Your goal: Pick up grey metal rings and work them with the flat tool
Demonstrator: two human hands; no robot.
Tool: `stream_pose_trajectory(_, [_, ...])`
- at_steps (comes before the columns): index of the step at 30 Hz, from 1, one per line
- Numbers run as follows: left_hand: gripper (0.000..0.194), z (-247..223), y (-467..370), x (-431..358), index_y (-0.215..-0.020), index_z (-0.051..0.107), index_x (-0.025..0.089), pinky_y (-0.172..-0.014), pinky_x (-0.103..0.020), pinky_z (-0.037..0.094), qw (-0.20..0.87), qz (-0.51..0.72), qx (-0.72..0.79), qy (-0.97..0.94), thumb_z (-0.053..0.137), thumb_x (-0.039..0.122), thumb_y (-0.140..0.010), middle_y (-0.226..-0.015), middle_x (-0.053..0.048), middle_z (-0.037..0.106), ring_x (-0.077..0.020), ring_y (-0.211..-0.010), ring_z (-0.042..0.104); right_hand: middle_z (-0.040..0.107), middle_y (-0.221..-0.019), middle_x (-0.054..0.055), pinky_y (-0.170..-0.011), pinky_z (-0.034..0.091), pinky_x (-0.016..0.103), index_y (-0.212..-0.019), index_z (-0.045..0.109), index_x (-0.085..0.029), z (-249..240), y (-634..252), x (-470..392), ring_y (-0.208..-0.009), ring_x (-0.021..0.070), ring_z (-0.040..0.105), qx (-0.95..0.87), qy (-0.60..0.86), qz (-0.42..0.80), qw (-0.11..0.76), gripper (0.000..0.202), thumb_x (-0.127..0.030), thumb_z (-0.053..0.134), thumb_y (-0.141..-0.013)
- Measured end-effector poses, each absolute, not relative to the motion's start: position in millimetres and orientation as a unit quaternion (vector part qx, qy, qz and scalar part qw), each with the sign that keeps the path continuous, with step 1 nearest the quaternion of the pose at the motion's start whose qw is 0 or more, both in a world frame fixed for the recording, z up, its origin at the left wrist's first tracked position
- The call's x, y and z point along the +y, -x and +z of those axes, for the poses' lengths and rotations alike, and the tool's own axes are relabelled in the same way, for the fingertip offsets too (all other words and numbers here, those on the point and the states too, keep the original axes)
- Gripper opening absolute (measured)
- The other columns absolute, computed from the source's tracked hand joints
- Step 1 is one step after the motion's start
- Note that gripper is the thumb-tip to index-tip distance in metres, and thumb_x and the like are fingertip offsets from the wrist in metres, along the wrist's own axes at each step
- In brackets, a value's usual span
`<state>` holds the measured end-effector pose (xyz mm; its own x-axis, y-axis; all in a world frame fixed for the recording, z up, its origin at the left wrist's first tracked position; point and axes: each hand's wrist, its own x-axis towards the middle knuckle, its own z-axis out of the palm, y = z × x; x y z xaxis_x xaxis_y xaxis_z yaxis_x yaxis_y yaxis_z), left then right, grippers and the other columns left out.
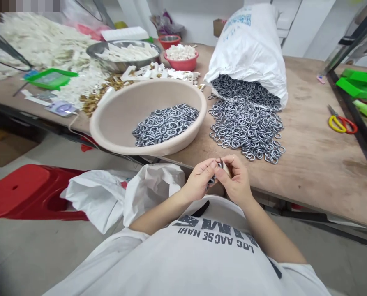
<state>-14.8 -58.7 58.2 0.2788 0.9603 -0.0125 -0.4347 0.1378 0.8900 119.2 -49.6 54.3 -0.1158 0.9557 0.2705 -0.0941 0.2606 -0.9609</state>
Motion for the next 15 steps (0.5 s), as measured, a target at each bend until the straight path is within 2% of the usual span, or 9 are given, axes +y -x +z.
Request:
stream_pose_trajectory(5, [0.045, 73, 31, -63, -0.075, 0.057, 0.016, -0.053, -0.021, 0.031, 0.632, 0.534, 0.333, -0.452, 0.061, 0.058, -0.089, -0.063, 0.003, 0.048, -0.0072, -0.055, 0.039, 0.058, -0.077, -0.002, -0.054, 0.045, 0.025, -0.089, 0.063, -0.026, 63, -93, -47, -0.062, 0.0122, 0.052, -0.565, 0.338, 0.474, 0.584, 0.017, -0.041, 0.07, -0.09])
stream_pose_trajectory(9, [0.045, 100, 50, -62, -0.071, 0.053, 0.016, -0.06, -0.023, 0.034, 0.548, 0.562, 0.345, -0.515, 0.057, 0.056, -0.092, -0.064, 0.002, 0.047, -0.0093, -0.06, 0.04, 0.05, -0.069, -0.002, -0.055, 0.043, 0.028, -0.077, 0.053, -0.025, 80, -66, -33, -0.059, 0.0128, 0.047, -0.564, 0.324, 0.446, 0.615, 0.03, -0.048, 0.064, -0.093])
stream_pose_trajectory(12, [0.042, 130, 71, -51, -0.071, 0.052, 0.018, -0.066, -0.025, 0.037, 0.443, 0.585, 0.373, -0.568, 0.058, 0.054, -0.092, -0.068, 0.001, 0.05, -0.0117, -0.066, 0.044, 0.054, -0.073, 0.001, -0.057, 0.045, 0.031, -0.081, 0.057, -0.025, 106, -44, -13, -0.064, 0.0149, 0.053, -0.595, 0.319, 0.409, 0.614, 0.034, -0.057, 0.059, -0.094])
stream_pose_trajectory(15, [0.034, 154, 97, -27, -0.076, 0.055, 0.019, -0.075, -0.028, 0.041, 0.281, 0.586, 0.437, -0.622, 0.055, 0.047, -0.096, -0.073, -0.002, 0.055, -0.0158, -0.074, 0.05, 0.058, -0.081, 0.003, -0.058, 0.046, 0.029, -0.092, 0.064, -0.025, 129, -20, 18, -0.072, 0.0157, 0.059, -0.623, 0.279, 0.399, 0.613, 0.034, -0.058, 0.056, -0.096])
